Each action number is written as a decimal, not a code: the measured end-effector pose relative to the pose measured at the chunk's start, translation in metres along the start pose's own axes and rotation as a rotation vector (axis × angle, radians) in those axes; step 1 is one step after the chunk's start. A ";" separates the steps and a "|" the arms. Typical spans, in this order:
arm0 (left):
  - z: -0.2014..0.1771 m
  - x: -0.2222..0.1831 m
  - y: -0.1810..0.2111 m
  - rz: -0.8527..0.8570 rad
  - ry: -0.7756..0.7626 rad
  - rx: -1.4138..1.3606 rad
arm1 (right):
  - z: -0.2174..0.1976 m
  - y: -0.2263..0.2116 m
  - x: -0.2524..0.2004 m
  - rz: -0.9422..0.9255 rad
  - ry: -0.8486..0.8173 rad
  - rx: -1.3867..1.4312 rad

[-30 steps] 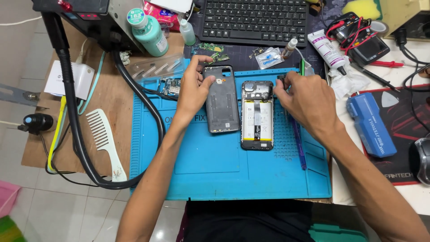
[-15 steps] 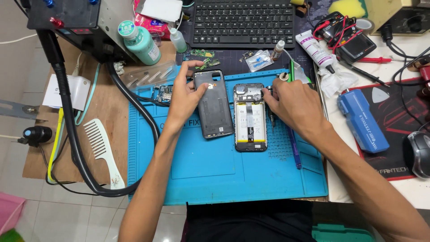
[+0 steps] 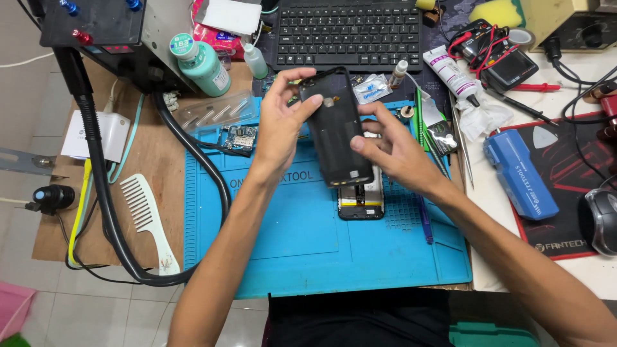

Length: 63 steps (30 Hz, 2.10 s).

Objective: A person uses a screwdriver and their hands to disassemble a mobile phone, removing screws and internal components on a repair mat.

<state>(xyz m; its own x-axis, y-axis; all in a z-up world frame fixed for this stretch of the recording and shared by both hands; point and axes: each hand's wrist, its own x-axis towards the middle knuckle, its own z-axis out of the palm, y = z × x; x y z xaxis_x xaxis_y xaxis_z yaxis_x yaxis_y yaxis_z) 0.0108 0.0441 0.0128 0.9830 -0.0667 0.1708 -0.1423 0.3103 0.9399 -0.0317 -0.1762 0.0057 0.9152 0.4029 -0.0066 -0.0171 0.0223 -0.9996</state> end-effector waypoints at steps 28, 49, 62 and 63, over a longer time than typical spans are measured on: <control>0.022 -0.019 -0.026 0.149 -0.296 0.989 | -0.018 -0.015 -0.006 -0.004 0.141 0.229; 0.036 -0.027 -0.012 -0.395 -0.370 -0.065 | -0.027 -0.005 -0.026 -0.271 0.395 0.426; 0.044 -0.035 0.012 -0.586 -0.538 0.008 | -0.018 -0.014 -0.030 -0.301 0.450 0.421; 0.046 -0.036 0.012 -0.575 -0.535 0.011 | -0.017 -0.014 -0.031 -0.294 0.451 0.422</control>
<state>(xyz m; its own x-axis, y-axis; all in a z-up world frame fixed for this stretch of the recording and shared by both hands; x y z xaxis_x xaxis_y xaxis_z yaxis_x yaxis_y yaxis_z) -0.0316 0.0067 0.0315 0.7134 -0.6630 -0.2270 0.3684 0.0793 0.9263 -0.0534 -0.2048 0.0199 0.9825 -0.0928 0.1617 0.1863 0.4641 -0.8660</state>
